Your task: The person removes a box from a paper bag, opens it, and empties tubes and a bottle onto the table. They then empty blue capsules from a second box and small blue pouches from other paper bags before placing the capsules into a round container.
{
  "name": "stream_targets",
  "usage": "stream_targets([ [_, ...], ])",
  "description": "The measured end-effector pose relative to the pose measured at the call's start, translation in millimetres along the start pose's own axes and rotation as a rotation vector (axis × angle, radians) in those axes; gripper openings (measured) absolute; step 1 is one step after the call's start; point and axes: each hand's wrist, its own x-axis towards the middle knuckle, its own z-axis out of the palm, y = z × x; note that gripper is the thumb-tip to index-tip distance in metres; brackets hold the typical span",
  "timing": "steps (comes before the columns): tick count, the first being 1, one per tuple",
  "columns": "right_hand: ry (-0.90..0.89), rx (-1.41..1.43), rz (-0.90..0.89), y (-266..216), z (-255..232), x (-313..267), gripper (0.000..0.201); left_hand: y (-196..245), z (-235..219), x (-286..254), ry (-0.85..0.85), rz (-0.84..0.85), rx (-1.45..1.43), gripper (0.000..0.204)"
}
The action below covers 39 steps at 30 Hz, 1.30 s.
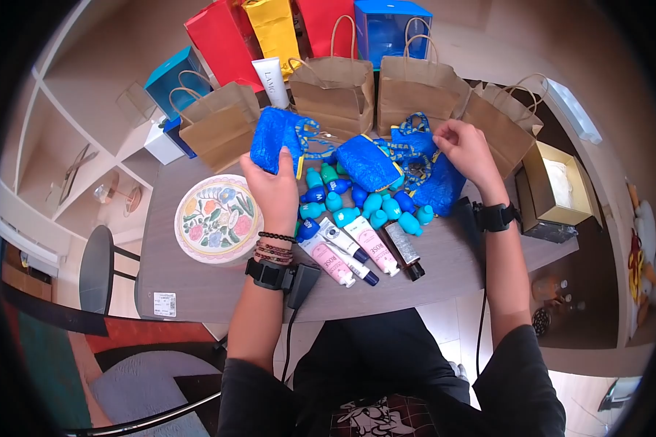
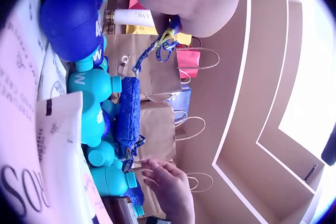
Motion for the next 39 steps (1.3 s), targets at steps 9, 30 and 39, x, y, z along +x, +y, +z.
stream_targets([
  [9,-0.283,-0.397,0.189,-5.5,-4.0,-7.5,0.039,-37.1,1.7,5.5,0.089,0.039,0.067,0.050],
  [30,0.140,0.223,-0.468,-43.5,-2.7,-18.4,0.029,34.5,18.1,-27.2,-0.701,0.276,-0.017,0.016],
  [39,0.052,0.001,-0.703,-53.8,17.0,-28.4,0.028,40.3,21.6,-36.1,-0.828,0.085,-0.171,0.024],
])
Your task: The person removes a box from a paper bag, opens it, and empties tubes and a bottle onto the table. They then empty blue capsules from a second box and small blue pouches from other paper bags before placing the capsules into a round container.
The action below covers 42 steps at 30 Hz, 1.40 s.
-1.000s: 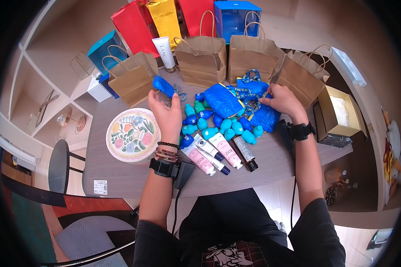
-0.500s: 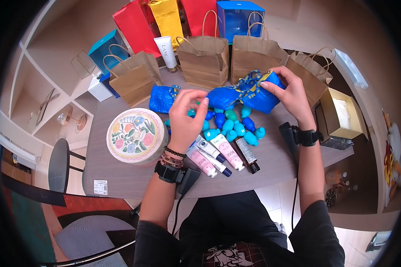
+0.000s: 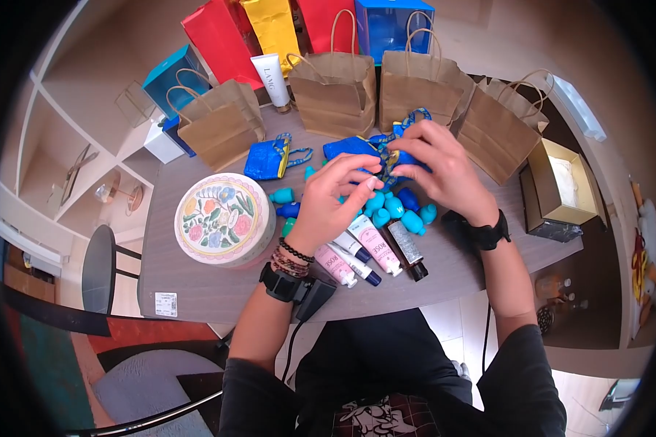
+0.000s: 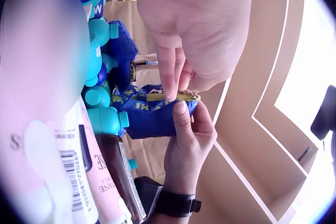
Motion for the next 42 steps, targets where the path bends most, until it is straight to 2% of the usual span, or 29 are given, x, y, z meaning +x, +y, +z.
stream_targets([
  [1,-0.027,-0.023,-0.029,-0.8,2.1,-0.3,0.029,0.8,2.5,-0.4,-0.022,-0.064,-0.113,0.027],
  [11,-0.006,0.012,-0.149,-8.0,10.0,0.0,0.036,-4.7,11.8,1.2,0.069,0.000,-0.059,0.031],
  [13,0.012,0.039,-0.147,-9.6,11.3,0.4,0.037,1.1,10.0,-0.2,0.064,-0.165,-0.131,0.025],
  [14,0.030,0.039,-0.168,-9.9,11.9,0.6,0.036,0.1,9.4,-0.1,0.064,-0.166,-0.130,0.025],
  [16,0.049,0.040,-0.187,-9.6,12.4,0.6,0.036,-4.1,7.8,0.5,0.037,-0.057,-0.012,0.021],
  [17,0.044,0.042,-0.186,-9.1,12.3,0.5,0.035,-5.7,6.4,0.8,0.036,-0.058,-0.012,0.021],
  [19,0.040,0.042,-0.183,-9.1,11.4,0.1,0.034,-7.8,2.9,1.5,0.071,0.043,0.176,0.015],
  [23,0.036,0.021,-0.193,-11.0,12.0,-0.1,0.031,-3.6,0.5,1.8,0.087,0.062,0.210,0.013],
  [28,0.063,-0.060,-0.177,-7.7,10.4,0.2,0.030,-1.6,4.9,3.8,0.197,0.225,0.153,0.006],
  [31,0.072,-0.057,-0.164,-6.5,9.0,-0.1,0.030,-6.6,6.5,1.1,0.163,0.156,0.029,0.004],
  [32,0.085,0.004,-0.132,-6.7,9.1,-0.4,0.029,-8.7,5.4,-0.2,0.163,0.156,0.029,0.004],
  [34,0.098,0.066,-0.101,-7.5,9.1,-0.4,0.029,-11.5,2.0,-2.4,0.106,0.050,0.102,0.005],
  [40,0.122,0.146,-0.063,-9.3,9.9,-2.2,0.025,-6.7,0.3,-1.0,0.107,0.034,0.155,0.009],
  [42,0.169,0.214,-0.002,-11.3,8.5,-2.4,0.023,-7.4,-1.6,-0.4,0.113,0.047,0.193,0.009],
])
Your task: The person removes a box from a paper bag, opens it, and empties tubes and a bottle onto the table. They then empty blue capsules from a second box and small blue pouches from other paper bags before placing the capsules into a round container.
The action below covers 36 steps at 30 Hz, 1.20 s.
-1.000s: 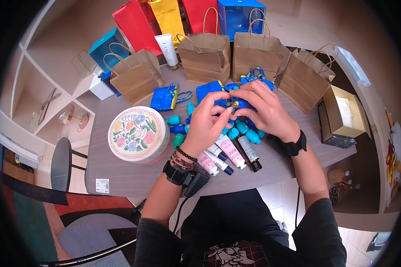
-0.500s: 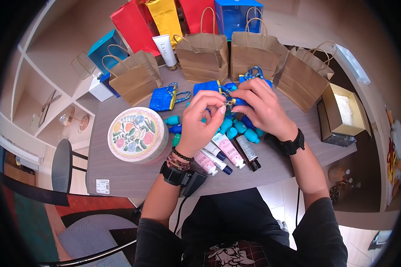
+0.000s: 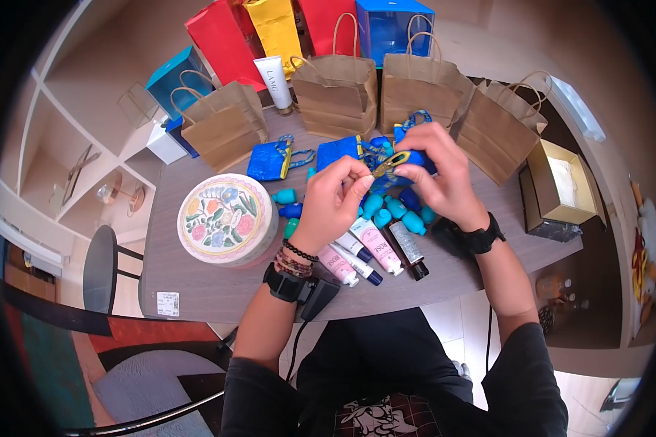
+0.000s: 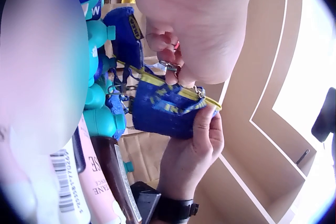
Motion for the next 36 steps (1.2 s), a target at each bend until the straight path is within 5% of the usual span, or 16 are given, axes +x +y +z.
stream_targets([
  [7,0.297,0.165,0.195,13.9,-14.7,2.5,0.018,-8.5,-7.0,2.6,0.033,0.015,0.128,0.008],
  [14,0.307,0.417,0.402,16.4,-10.7,1.6,0.024,-9.9,-9.7,0.6,-0.011,-0.026,0.154,0.007],
  [19,0.223,0.498,0.512,21.2,1.8,-1.8,0.025,-7.4,-6.8,-2.4,-0.280,-0.250,-0.123,0.024],
  [24,0.105,0.416,0.535,21.6,17.3,-8.8,0.024,-2.6,-4.6,-2.7,-0.266,-0.208,-0.140,0.038],
  [36,-0.114,0.491,0.924,33.0,13.0,-15.0,0.018,0.0,-9.0,1.5,-0.280,-0.281,-0.105,0.059],
])
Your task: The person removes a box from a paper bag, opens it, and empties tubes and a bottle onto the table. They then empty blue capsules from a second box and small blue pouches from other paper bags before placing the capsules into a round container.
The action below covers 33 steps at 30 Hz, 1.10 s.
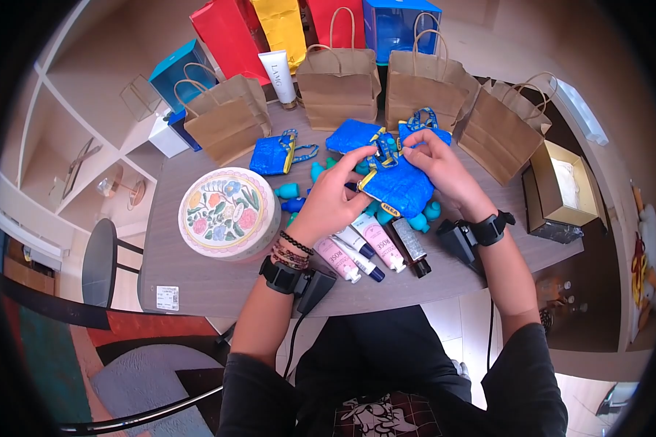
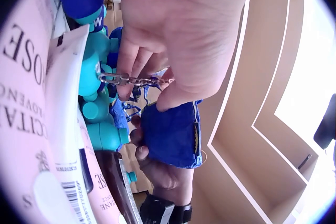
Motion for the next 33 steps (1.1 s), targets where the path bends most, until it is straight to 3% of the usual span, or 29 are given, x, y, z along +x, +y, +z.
stream_targets([
  [2,0.005,0.168,0.141,-1.4,-0.5,1.6,0.016,1.1,0.2,-0.7,-0.021,-0.014,0.017,0.060],
  [4,0.012,0.169,0.165,-0.8,-1.5,2.7,0.017,-0.7,1.7,-3.0,0.015,0.149,0.136,0.063],
  [8,-0.025,0.143,0.202,3.2,-4.7,5.4,0.019,6.8,-0.4,-2.8,0.023,0.174,0.219,0.060],
  [11,-0.035,0.185,0.293,-14.4,-1.5,-2.4,0.027,5.9,-3.5,-2.1,0.046,0.098,0.259,0.053],
  [14,-0.022,0.164,0.248,-21.8,-0.5,-4.0,0.043,-5.9,-5.6,-0.7,0.081,0.055,0.314,0.039],
  [17,-0.120,0.163,0.235,-23.7,-7.6,-2.7,0.057,-12.1,-6.4,-0.4,0.207,0.182,0.445,0.030],
  [21,-0.064,0.126,0.180,-29.4,-3.6,-7.1,0.061,-13.7,-8.7,1.4,0.247,0.159,0.453,0.025],
  [29,-0.210,-0.007,0.204,-20.7,-1.8,-5.7,0.064,-23.3,-9.2,2.5,0.246,0.184,0.486,0.024],
  [33,-0.112,0.006,0.172,-18.9,-3.0,-4.5,0.066,-22.0,-9.1,3.9,0.271,0.173,0.491,0.026],
])
